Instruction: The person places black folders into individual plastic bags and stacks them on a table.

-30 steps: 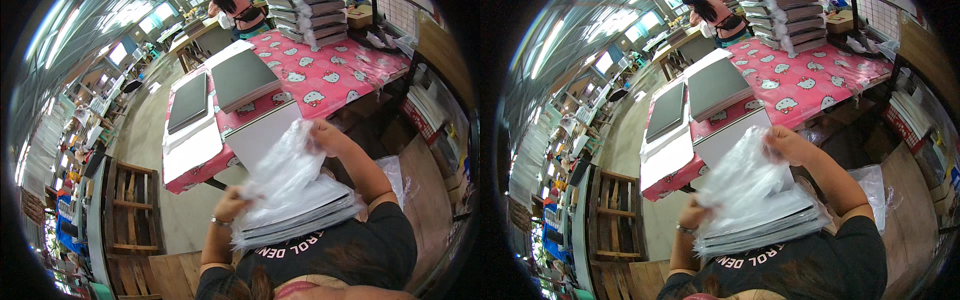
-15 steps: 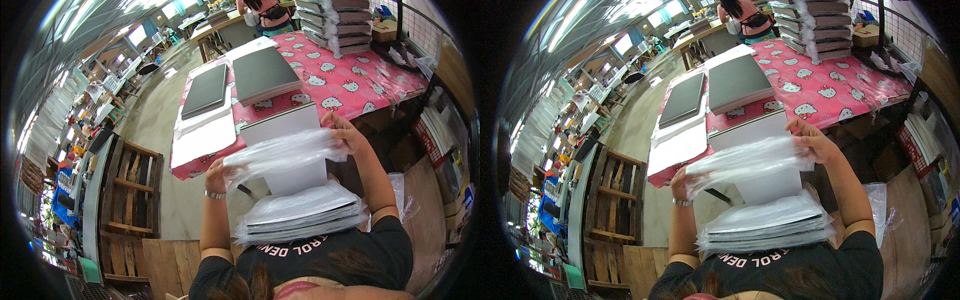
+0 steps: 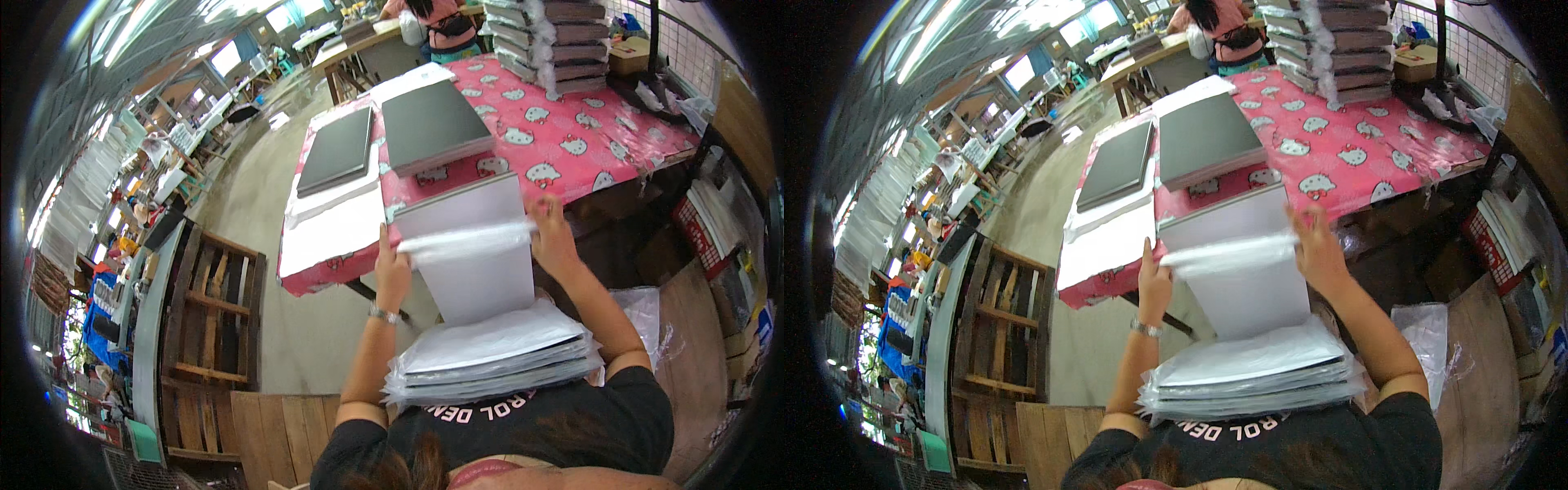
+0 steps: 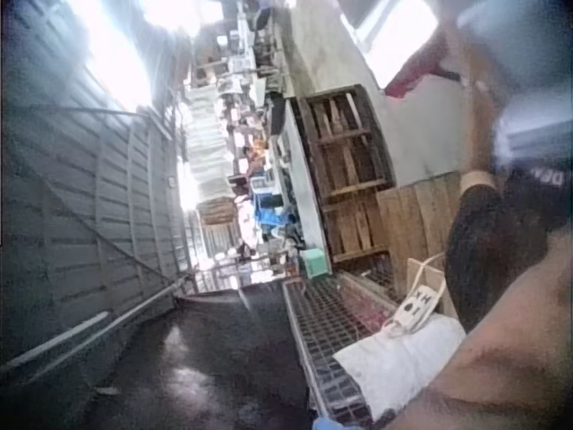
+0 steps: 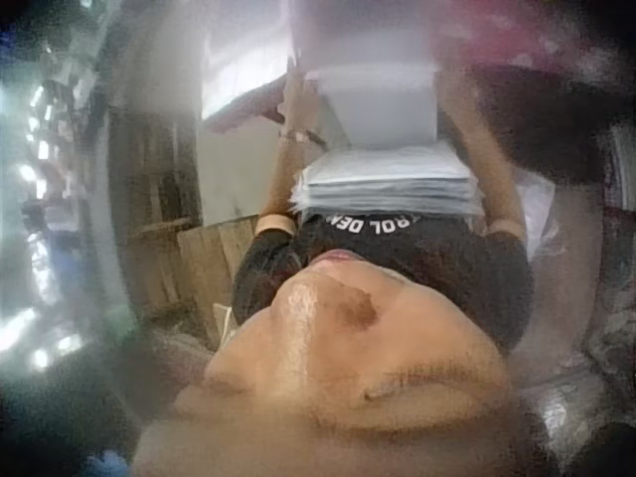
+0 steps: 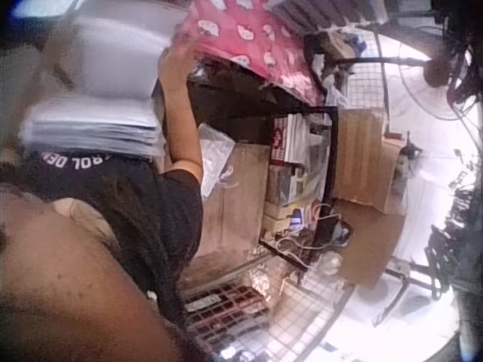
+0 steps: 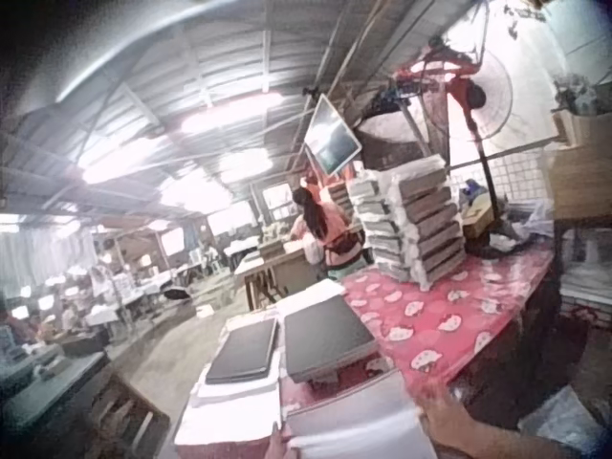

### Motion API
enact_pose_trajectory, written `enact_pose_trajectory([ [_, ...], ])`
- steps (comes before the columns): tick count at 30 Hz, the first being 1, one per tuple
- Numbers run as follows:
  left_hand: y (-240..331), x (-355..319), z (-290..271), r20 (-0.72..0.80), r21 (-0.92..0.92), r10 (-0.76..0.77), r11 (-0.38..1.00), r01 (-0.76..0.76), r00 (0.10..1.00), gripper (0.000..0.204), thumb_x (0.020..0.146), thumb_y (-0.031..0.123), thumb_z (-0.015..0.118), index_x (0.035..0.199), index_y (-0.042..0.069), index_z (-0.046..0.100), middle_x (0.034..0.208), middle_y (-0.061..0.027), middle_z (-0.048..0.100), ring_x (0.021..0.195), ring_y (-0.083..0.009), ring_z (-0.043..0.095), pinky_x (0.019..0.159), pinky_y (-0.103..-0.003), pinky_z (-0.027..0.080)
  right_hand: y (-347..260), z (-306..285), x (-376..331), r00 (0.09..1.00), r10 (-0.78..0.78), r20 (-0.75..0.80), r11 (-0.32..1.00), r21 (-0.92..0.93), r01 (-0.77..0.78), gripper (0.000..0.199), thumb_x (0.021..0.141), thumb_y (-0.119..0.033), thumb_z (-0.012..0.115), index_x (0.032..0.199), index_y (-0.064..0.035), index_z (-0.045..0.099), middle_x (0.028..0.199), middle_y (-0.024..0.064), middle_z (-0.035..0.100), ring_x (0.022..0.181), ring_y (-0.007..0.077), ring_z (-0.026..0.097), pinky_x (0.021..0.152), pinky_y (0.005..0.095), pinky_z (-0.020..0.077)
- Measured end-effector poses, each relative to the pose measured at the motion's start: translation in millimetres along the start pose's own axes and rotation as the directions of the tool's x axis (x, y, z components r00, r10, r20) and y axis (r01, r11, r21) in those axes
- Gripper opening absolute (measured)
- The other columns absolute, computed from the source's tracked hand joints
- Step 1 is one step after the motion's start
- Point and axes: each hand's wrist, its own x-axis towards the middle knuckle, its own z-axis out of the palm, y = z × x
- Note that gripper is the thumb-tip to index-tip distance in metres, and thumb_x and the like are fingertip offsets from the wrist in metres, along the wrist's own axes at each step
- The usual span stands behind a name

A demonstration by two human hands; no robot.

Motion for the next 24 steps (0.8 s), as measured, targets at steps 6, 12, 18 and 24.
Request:
enact_pose_trajectory([
  [6,-10.2,18.5,9.9,0.062,-0.119,-0.003,0.993,0.01,0.998,0.061,0.083,0.0,0.041,0.142,0.013,0.031,0.064,-0.0047,0.051,0.053,-0.0111,0.049,0.052,-0.027,0.044,25.5,18.0,33.8,1.0,-0.017,0.018,0.988,-0.153,0.019,0.069,0.068,0.004,0.055,0.134,-0.0134,0.043,0.114,0.0197,0.04,0.097,0.0382,0.052,0.075,0.0429,0.0487],
  [12,4.0,-24.8,-3.8,-0.01,-0.252,0.088,0.964,-0.088,0.996,0.042,0.086,-0.001,0.051,0.128,0.005,0.05,0.073,0.0017,0.057,0.059,-0.0043,0.049,0.053,-0.02,0.042,14.6,16.0,7.2,0.997,0.071,0.012,0.997,0.027,-0.071,0.078,0.064,0.011,0.051,0.135,-0.0184,0.041,0.115,0.0178,0.039,0.095,0.0364,0.053,0.08,0.0432,0.0473],
  [18,20.3,-16.2,-10.8,0.016,-0.431,0.056,0.901,-0.044,0.998,0.018,0.085,0.01,0.06,0.068,0.005,0.056,0.057,0.007,0.048,0.05,-0.0024,0.041,0.046,-0.02,0.029,28.2,4.6,43.5,0.984,-0.097,-0.152,0.995,-0.006,0.098,0.051,0.07,0.008,0.051,0.118,-0.0091,0.054,0.098,0.0176,0.049,0.075,0.0273,0.056,0.073,0.0371,0.047],
  [24,-0.4,-14.2,-60.3,0.612,-0.426,-0.155,0.762,0.488,0.775,0.02,0.083,0.015,0.065,0.066,0.012,0.054,0.061,0.0092,0.046,0.053,-0.0013,0.036,0.048,-0.02,0.023,3.4,-54.4,20.5,0.671,0.121,0.732,0.466,0.555,-0.689,0.013,0.079,-0.004,0.062,0.088,-0.0046,0.054,0.069,-0.0003,0.056,0.064,0.0088,0.05,0.06,0.0258,0.0429],
])
